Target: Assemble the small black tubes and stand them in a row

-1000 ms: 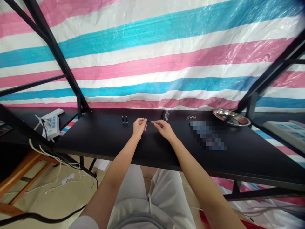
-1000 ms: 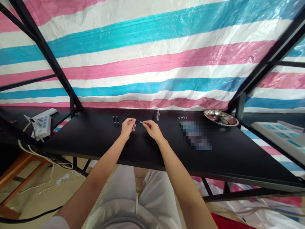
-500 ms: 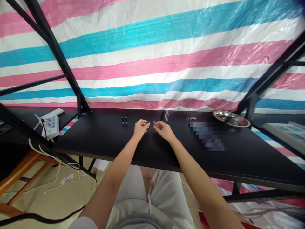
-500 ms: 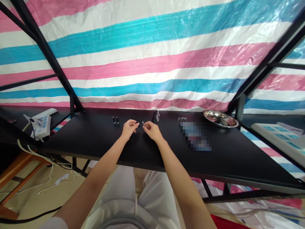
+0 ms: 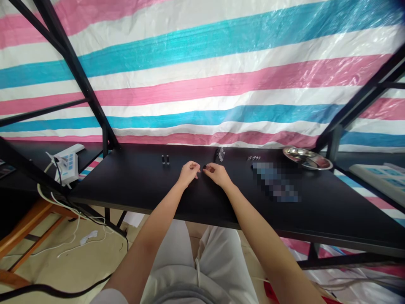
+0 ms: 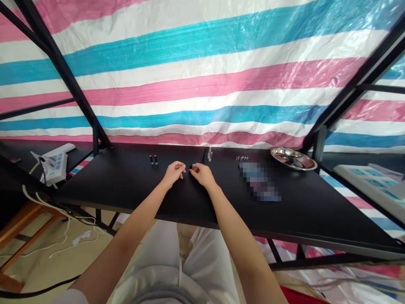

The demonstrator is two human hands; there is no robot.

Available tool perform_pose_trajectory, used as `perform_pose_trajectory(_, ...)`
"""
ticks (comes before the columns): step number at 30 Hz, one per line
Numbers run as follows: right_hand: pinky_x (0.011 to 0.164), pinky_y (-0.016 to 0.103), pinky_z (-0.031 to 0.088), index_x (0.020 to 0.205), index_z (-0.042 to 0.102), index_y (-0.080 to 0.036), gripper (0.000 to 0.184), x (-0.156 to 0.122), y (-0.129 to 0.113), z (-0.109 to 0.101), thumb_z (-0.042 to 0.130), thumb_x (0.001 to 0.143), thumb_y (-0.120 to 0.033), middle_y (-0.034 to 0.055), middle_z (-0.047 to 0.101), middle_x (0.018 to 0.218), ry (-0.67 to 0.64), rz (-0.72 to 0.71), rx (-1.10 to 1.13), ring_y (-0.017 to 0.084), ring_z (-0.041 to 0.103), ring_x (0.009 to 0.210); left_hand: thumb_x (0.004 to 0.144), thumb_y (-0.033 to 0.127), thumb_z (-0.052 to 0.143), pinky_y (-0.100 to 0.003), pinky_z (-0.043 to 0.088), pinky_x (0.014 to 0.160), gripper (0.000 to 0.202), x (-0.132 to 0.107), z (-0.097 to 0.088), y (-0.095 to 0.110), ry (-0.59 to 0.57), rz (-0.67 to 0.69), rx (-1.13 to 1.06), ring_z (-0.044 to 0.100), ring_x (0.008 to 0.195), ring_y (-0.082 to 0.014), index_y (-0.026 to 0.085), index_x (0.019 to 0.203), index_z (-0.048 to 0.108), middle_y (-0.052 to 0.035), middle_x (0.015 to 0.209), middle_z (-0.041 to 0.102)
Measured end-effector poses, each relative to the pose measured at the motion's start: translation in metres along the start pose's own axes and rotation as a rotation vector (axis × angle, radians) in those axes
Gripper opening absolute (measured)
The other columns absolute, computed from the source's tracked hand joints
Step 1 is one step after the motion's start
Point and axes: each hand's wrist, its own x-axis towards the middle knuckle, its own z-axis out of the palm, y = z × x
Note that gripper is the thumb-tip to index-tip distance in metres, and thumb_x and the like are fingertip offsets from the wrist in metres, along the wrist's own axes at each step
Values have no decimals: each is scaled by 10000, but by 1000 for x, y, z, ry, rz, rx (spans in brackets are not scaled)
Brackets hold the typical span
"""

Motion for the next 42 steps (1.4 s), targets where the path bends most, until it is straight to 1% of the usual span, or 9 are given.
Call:
perform_pose_trajectory(2, 574, 240, 366, 649, 567, -190, 163, 5, 9, -2, 558, 709, -341, 1, 582, 621, 126, 101, -89, 125, 497, 574, 788, 226, 482, -189, 384, 478, 90, 1, -1, -3, 59, 59, 112, 476, 414, -46, 155, 772, 536, 19, 657, 581)
perform_pose_trajectory(4, 577, 242, 360, 635, 563, -193, 162, 9, 17, -3, 552, 712, -336, 13, 603, 646, 204, 213, -162, 136, 518, 603, 789, 208, 476, -196, 395, 527, 87, 1, -1, -6, 99, 132, 262, 488, 458, -57, 167, 773, 551, 20, 658, 585)
perform_pose_trajectory(6, 580, 243, 358, 636, 567, -193, 156, 13, 21, -5, 547, 714, -327, 24, 624, 676, 219, 291, -202, 145, 535, 628, 785, 194, 480, -199, 396, 571, 90, 0, 0, -8, 100, 202, 394, 500, 511, -68, 182, 787, 569, 21, 675, 599)
perform_pose_trajectory(9, 585, 244, 358, 664, 585, -192, 129, 18, 21, -6, 540, 716, -302, 32, 645, 713, 209, 338, -235, 151, 552, 651, 781, 187, 487, -200, 385, 588, 103, -3, 1, -9, 60, 263, 496, 506, 556, -82, 198, 814, 584, 23, 692, 610)
perform_pose_trajectory(20, 629, 273, 393, 750, 618, -184, 149, 19, 21, -7, 519, 743, -295, 64, 658, 766, 235, 393, -280, 182, 584, 711, 786, 191, 482, -212, 378, 595, 120, -4, 1, -6, 33, 264, 498, 485, 547, -96, 208, 830, 592, 15, 689, 604)
perform_pose_trajectory(31, 638, 278, 396, 794, 611, -184, 159, 18, 26, -6, 520, 762, -310, 56, 654, 785, 207, 383, -264, 184, 585, 730, 786, 192, 476, -214, 379, 598, 133, -5, 1, -6, 33, 276, 513, 478, 544, -98, 207, 847, 593, 15, 687, 599)
perform_pose_trajectory(35, 639, 282, 398, 809, 607, -178, 154, 16, 28, -6, 522, 775, -303, 62, 655, 786, 198, 355, -279, 192, 588, 743, 784, 190, 477, -213, 377, 600, 136, -5, 1, -6, 35, 274, 511, 486, 553, -100, 207, 848, 596, 12, 696, 604)
perform_pose_trajectory(38, 664, 288, 409, 849, 611, -171, 150, 13, 30, -7, 525, 776, -270, 82, 660, 836, 208, 344, -292, 197, 593, 773, 782, 188, 478, -213, 376, 598, 136, -4, 1, -6, 35, 271, 509, 485, 551, -101, 209, 846, 597, 10, 694, 605)
perform_pose_trajectory(42, 687, 295, 414, 880, 618, -160, 161, 12, 37, -10, 509, 769, -204, 106, 655, 899, 234, 374, -324, 203, 594, 807, 781, 188, 477, -216, 375, 595, 135, -5, 1, -6, 30, 272, 506, 484, 549, -104, 212, 845, 594, 10, 696, 607)
